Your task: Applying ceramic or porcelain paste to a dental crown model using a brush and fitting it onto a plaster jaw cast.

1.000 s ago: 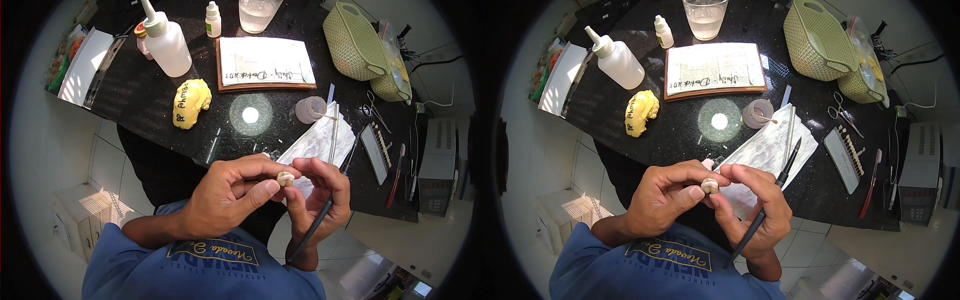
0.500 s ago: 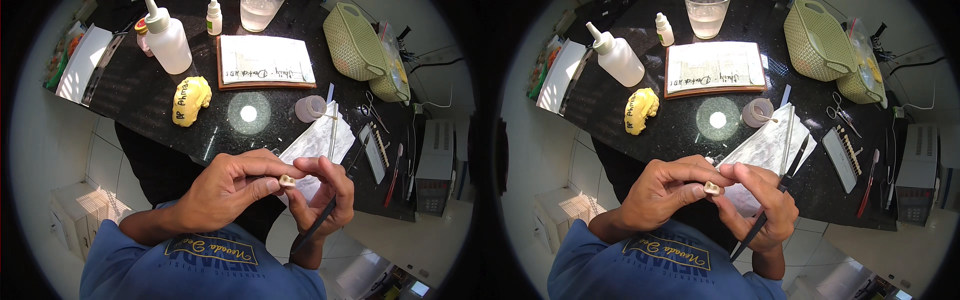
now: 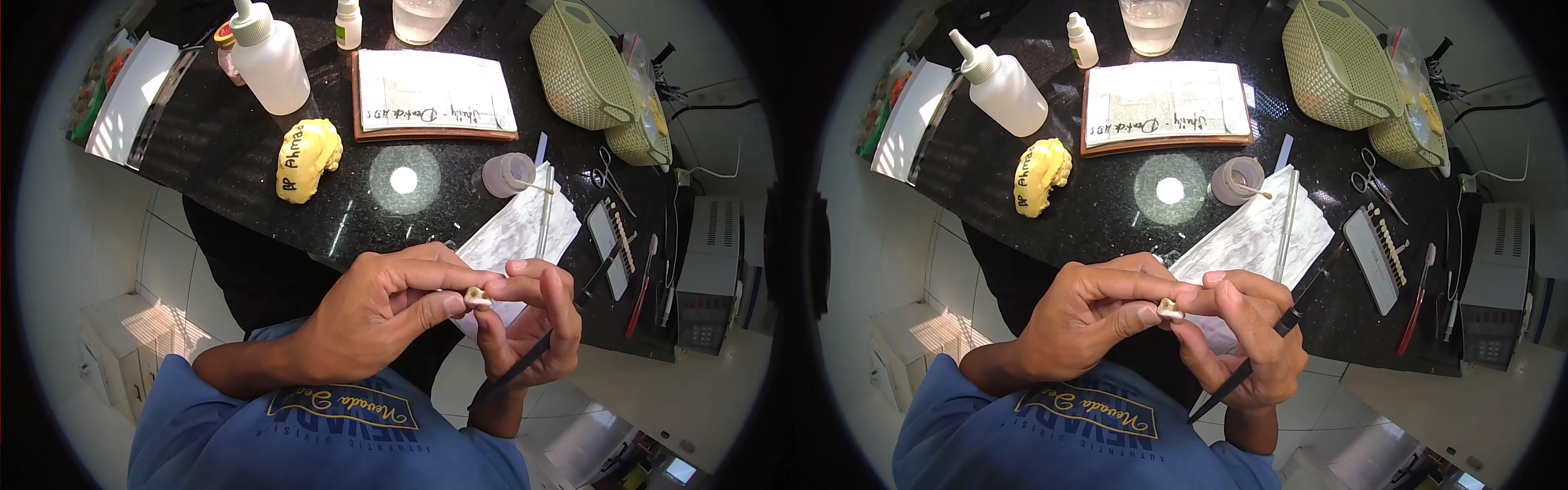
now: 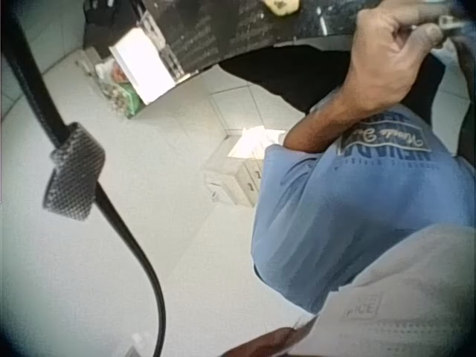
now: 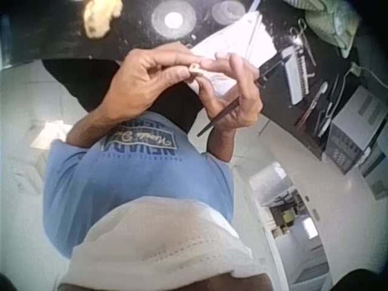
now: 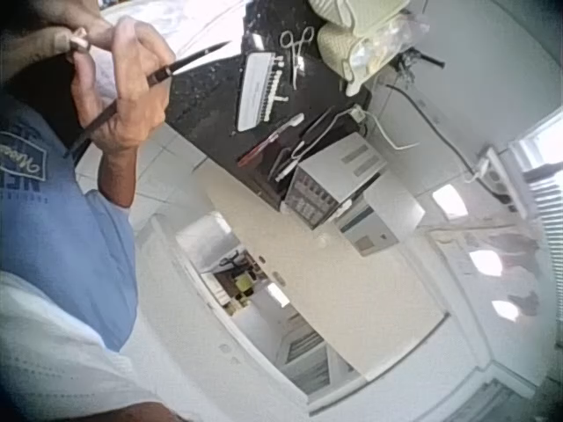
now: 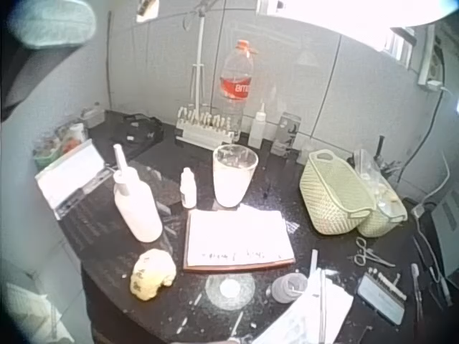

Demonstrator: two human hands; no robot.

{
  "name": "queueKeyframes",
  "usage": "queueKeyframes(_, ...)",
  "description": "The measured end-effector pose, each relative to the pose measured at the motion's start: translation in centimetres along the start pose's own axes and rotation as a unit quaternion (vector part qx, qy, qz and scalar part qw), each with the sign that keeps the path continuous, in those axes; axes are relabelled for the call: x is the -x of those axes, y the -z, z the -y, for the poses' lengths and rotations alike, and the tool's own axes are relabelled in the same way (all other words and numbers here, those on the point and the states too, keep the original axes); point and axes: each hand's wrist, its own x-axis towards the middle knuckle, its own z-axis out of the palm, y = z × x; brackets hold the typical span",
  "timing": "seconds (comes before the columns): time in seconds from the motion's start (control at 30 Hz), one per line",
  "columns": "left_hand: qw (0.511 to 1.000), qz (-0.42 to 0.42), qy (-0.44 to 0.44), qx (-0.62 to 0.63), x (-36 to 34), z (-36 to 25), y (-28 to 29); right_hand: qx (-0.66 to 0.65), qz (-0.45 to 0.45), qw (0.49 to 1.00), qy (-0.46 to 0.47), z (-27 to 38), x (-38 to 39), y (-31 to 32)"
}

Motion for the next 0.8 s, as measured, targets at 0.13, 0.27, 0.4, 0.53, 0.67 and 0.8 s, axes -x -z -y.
queueKeyframes(0.13,0.988,-0.049,0.058,0.134,0.1,-0.2,-1.0,-0.004,-0.032,0.999,-0.015,0.2,0.4,-0.4)
queueKeyframes(0.27,0.982,-0.071,0.052,0.169,0.5,0.5,-1.1,-0.001,-0.067,0.997,-0.026,0.2,0.8,-1.1)
queueKeyframes(0.4,0.968,-0.092,0.043,0.231,0.7,1.3,-1.4,-0.007,-0.063,0.998,-0.021,0.3,0.9,-1.4)
queueKeyframes(0.53,0.964,-0.107,0.048,0.239,0.8,1.1,-1.1,-0.025,-0.128,0.991,-0.027,0.1,0.7,-1.8)
queueKeyframes(0.67,0.968,-0.124,0.045,0.214,1.0,0.2,-0.2,-0.059,-0.21,0.974,-0.054,-0.3,-0.4,-0.5)
queueKeyframes(0.8,0.971,-0.136,0.007,0.197,1.2,-0.1,0.7,-0.006,-0.205,0.973,-0.109,-0.5,-5.2,1.5)
